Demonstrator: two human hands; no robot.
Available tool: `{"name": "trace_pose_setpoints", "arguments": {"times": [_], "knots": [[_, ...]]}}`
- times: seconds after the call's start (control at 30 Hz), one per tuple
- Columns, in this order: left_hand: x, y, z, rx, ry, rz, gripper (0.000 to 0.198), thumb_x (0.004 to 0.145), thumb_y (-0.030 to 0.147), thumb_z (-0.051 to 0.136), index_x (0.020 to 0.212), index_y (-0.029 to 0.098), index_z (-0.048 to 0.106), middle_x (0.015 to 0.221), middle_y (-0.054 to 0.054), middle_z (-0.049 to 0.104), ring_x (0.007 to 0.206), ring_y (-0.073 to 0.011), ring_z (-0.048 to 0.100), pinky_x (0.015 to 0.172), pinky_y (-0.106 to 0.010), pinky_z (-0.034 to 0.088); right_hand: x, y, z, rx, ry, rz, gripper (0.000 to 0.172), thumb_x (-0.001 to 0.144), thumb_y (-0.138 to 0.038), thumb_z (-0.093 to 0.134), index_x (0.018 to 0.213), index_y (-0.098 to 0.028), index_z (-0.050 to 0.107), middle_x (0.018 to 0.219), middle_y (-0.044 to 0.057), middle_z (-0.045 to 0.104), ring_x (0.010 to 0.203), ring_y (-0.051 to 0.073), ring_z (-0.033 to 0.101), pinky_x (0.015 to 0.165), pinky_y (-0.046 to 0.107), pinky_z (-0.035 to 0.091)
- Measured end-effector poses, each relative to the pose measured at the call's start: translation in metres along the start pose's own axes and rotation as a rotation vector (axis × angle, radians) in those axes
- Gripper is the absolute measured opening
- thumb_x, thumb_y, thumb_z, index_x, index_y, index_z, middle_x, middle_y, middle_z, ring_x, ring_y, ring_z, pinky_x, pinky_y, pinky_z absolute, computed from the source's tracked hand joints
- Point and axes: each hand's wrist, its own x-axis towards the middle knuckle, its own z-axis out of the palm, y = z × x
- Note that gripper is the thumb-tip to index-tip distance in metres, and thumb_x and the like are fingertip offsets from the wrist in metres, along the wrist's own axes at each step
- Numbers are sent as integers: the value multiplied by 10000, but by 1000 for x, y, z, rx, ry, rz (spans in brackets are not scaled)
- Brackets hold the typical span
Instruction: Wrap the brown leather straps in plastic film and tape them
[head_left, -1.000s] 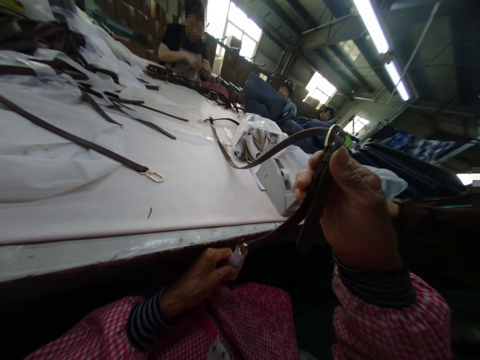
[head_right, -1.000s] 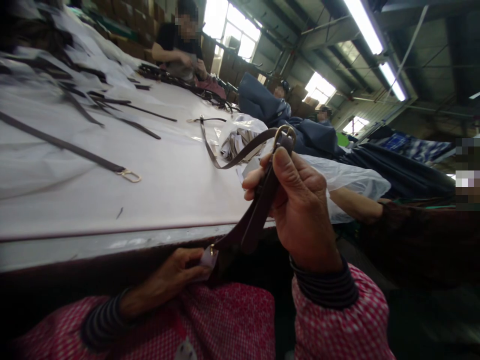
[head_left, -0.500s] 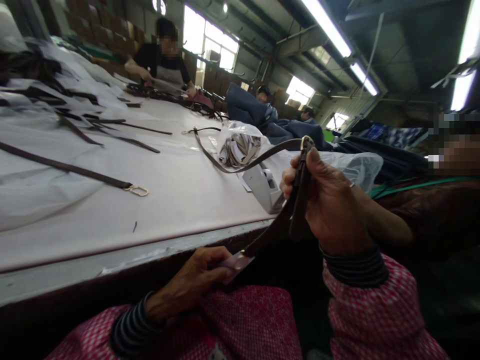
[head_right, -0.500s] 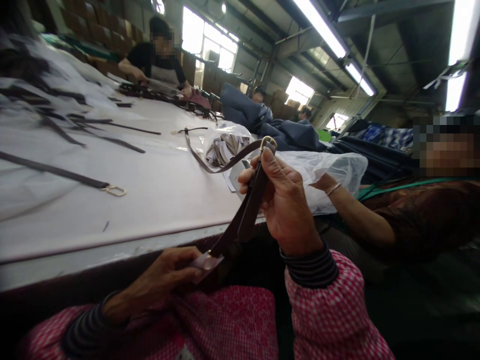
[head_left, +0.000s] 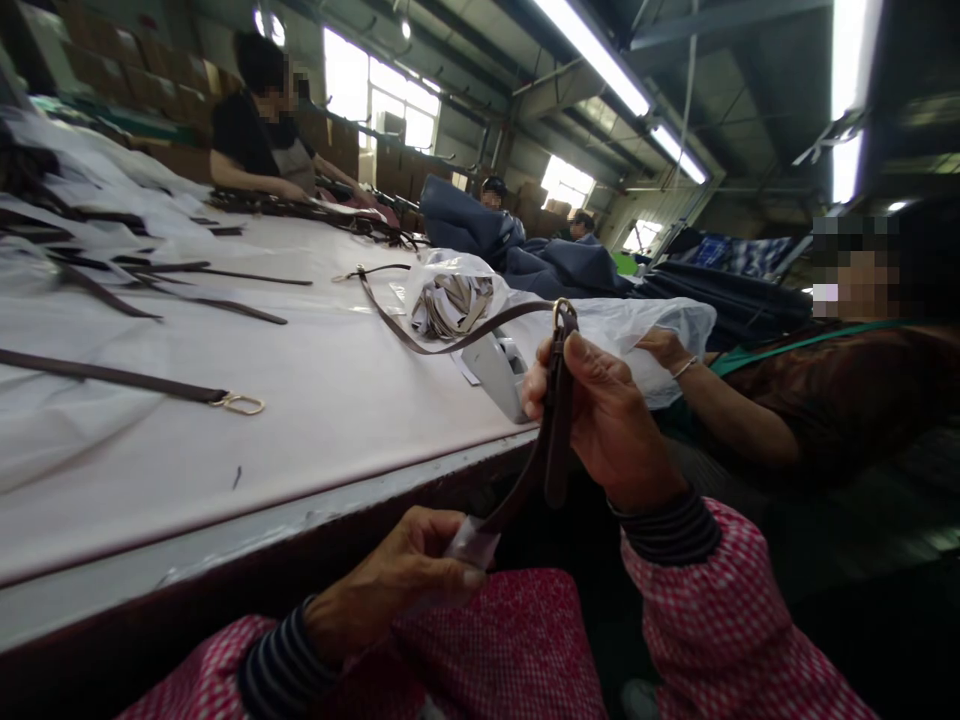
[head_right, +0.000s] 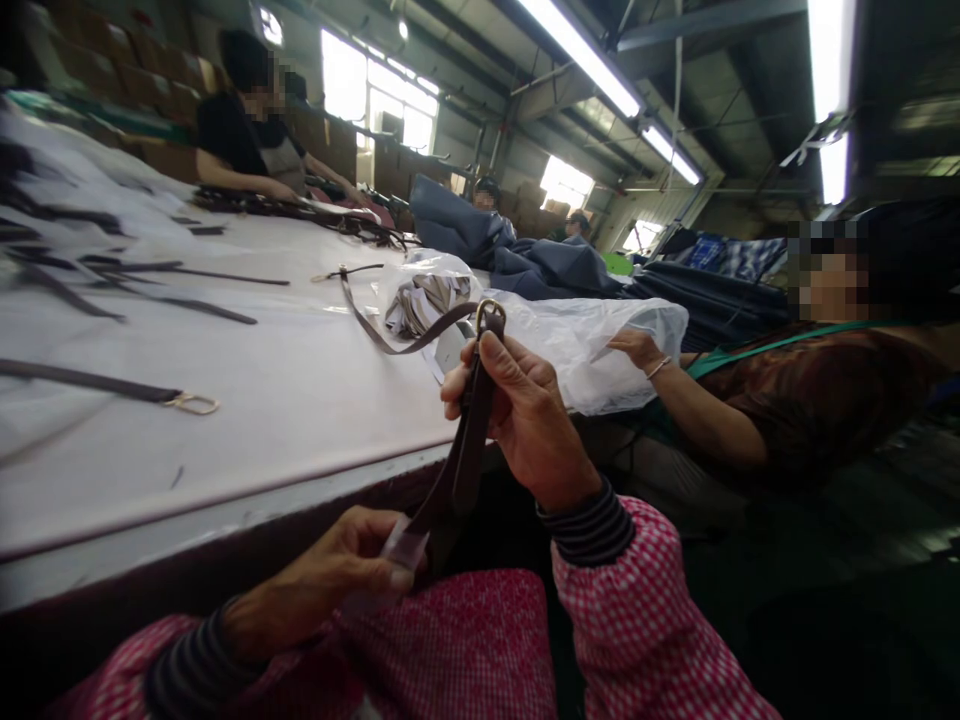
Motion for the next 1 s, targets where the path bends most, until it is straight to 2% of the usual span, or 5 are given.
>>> {"name": "trace_pose_setpoints", "arguments": {"times": [0.23, 0.47, 0.63, 0.77, 1.0], "knots": [[0, 9, 1, 23, 32, -59, 300, 719, 325, 864, 884, 125, 713, 662, 29, 558, 543, -74, 409, 508, -213, 276, -3, 13, 0, -46, 42, -30, 277, 930, -490, 676, 972, -219, 638, 758, -13, 731, 617, 130, 677, 516, 207, 504], [5, 17, 3, 44, 71, -107, 313, 691, 301, 879, 919, 130, 749, 658, 11, 620, 546, -88, 474, 522, -212, 336, -6, 31, 2, -2, 1, 4, 232, 966, -445, 645, 991, -216, 626, 776, -1, 738, 635, 131, 682, 510, 196, 472], [10, 23, 5, 99, 63, -49, 268, 724, 270, 848, 916, 131, 723, 640, 39, 563, 561, -81, 429, 534, -214, 319, -8, 37, 3, 14, 8, 0, 221, 979, -431, 633, 992, -211, 626, 768, 5, 733, 639, 135, 680, 514, 198, 472], [14, 26, 10, 137, 107, -17, 304, 739, 272, 836, 957, 157, 658, 614, 66, 530, 524, -80, 405, 518, -228, 315, -10, 37, 6, -2, 27, -37, 203, 986, -420, 628, 997, -217, 628, 784, 4, 735, 645, 135, 684, 481, 179, 456], [13, 29, 16, 177, 157, 53, 359, 733, 251, 848, 1004, 168, 628, 667, 59, 559, 565, -93, 469, 519, -223, 340, -15, 42, 15, -34, 44, -99, 175, 986, -391, 640, 1015, -218, 645, 815, 9, 741, 682, 134, 686, 497, 175, 471]]}}
